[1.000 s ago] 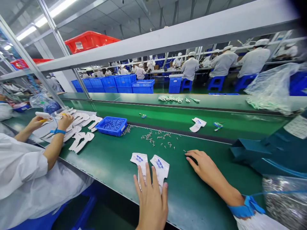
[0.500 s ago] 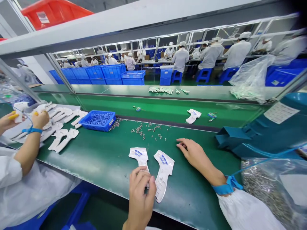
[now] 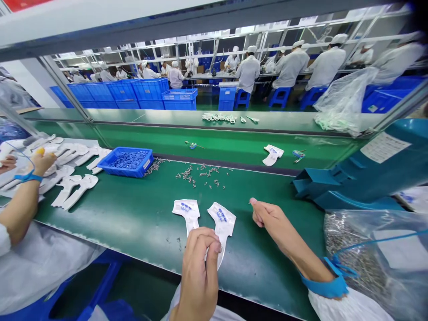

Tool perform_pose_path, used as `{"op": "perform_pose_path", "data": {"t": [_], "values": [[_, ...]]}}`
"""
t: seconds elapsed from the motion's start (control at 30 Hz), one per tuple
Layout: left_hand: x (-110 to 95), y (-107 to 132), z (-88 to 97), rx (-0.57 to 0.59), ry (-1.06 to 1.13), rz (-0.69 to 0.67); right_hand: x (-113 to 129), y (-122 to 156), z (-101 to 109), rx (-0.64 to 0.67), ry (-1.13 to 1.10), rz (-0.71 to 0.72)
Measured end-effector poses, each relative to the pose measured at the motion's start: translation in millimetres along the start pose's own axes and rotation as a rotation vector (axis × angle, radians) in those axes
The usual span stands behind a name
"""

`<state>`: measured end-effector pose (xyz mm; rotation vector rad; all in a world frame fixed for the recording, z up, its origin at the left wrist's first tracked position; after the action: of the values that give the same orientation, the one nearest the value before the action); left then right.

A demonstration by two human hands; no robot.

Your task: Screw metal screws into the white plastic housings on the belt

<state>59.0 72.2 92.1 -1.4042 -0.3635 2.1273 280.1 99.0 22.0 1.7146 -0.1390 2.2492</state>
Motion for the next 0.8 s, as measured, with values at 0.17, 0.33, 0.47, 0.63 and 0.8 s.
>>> {"op": "perform_pose_path", "data": {"t": [0.17,0.33,0.47,0.63,0.8], "values": [[-6,-1,3.4,0.001,-0.005,-0.035,1,8,-9,0.077,-0.464,-0.083],[-7,-3,3.1,-0.006,0.05,-0.024,7,16,-13,0.157,-0.562,-0.086],[-9,-2,1.3,0.014,-0.001,-0.039,15,17,-13,0.153,-0.465,-0.041],[-9,-2,-2.0,0.051,-0.007,-0.076,6,14,-9,0.063,-0.402,-0.102],[-2,-3,-2.0,0.063,0.076,0.005,1,12,-1,0.005,-0.417,-0.102]]}}
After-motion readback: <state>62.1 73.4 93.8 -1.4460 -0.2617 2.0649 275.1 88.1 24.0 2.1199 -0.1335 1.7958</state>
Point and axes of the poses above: each hand's wrist, its own y-axis away from the middle knuckle, its own z-axis out of the back of the hand, x = y × z, the point moved 10 cm from there along -y, towards the middle knuckle, and after that the axes turned 2 degrees about -z, right-handed, at the moved point
